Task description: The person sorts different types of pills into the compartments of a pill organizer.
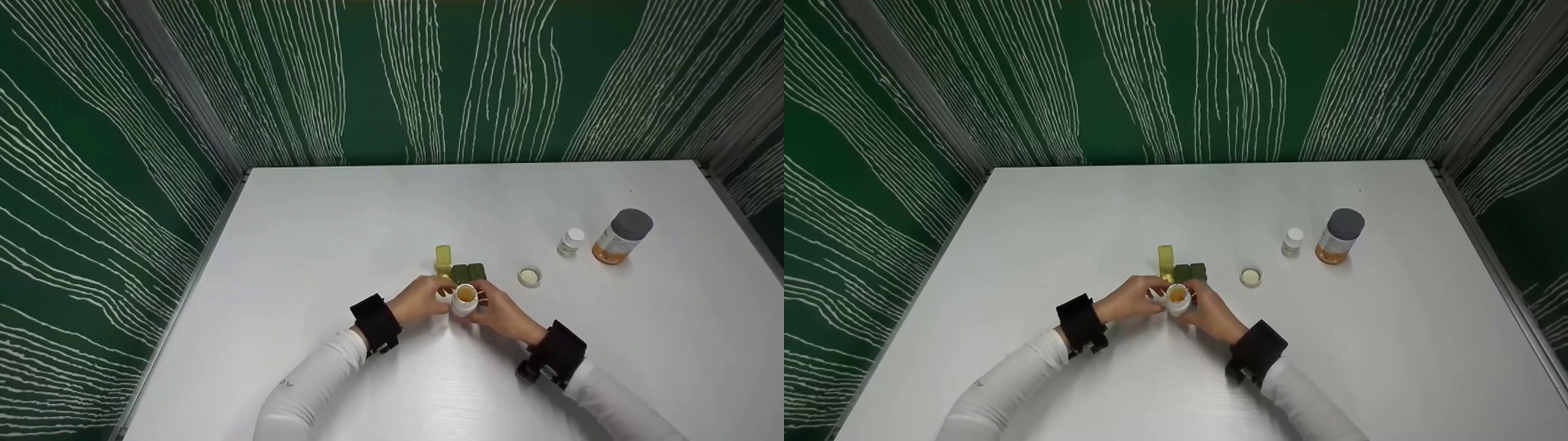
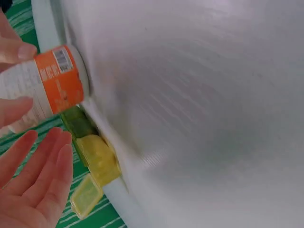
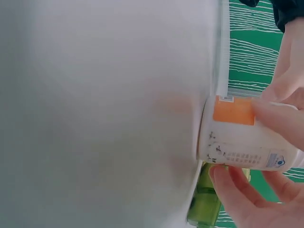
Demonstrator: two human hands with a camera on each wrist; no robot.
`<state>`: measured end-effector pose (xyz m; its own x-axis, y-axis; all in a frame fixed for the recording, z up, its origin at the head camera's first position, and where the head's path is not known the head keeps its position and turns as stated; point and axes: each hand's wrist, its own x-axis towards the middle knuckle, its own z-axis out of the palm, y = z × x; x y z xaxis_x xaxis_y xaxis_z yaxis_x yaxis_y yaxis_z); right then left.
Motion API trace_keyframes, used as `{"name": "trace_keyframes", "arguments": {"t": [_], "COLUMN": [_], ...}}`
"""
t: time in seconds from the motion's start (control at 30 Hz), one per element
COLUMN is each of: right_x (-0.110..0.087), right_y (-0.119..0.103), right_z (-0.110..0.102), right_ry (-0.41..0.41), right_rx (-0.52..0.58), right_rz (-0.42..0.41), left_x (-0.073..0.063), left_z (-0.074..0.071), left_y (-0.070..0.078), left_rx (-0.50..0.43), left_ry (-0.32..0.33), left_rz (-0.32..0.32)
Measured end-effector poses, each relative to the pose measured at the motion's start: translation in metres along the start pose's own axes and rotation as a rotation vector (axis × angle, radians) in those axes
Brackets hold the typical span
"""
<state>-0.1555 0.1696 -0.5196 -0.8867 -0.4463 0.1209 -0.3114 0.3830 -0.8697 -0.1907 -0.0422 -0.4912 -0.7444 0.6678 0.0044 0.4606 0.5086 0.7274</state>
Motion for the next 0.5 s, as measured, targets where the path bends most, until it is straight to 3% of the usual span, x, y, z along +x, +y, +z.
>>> {"name": "trace_keyframes", "arguments": {"t": [0.27,0.4,0.5], "right_x": [0.006,0.005,0.004], "right_y": [-0.004,-0.006,-0.005], "right_z": [-0.006,-0.026,-0.05], "right_ry": [-0.007,-0.014,0.014], "right_rx": [-0.067,-0.118,-0.264], "right_rz": [-0.025,-0.043,-0.038], "left_x": [0.003,0.005,0.007], "left_z": [0.01,0.016,0.018], "left_y": [0.008,0.008,0.008], "left_rx": [-0.063,-0.071,-0.061], "left_ry": [0.049,0.074,0.087], "left_rz": [-0.074,-0.088,-0.087]}}
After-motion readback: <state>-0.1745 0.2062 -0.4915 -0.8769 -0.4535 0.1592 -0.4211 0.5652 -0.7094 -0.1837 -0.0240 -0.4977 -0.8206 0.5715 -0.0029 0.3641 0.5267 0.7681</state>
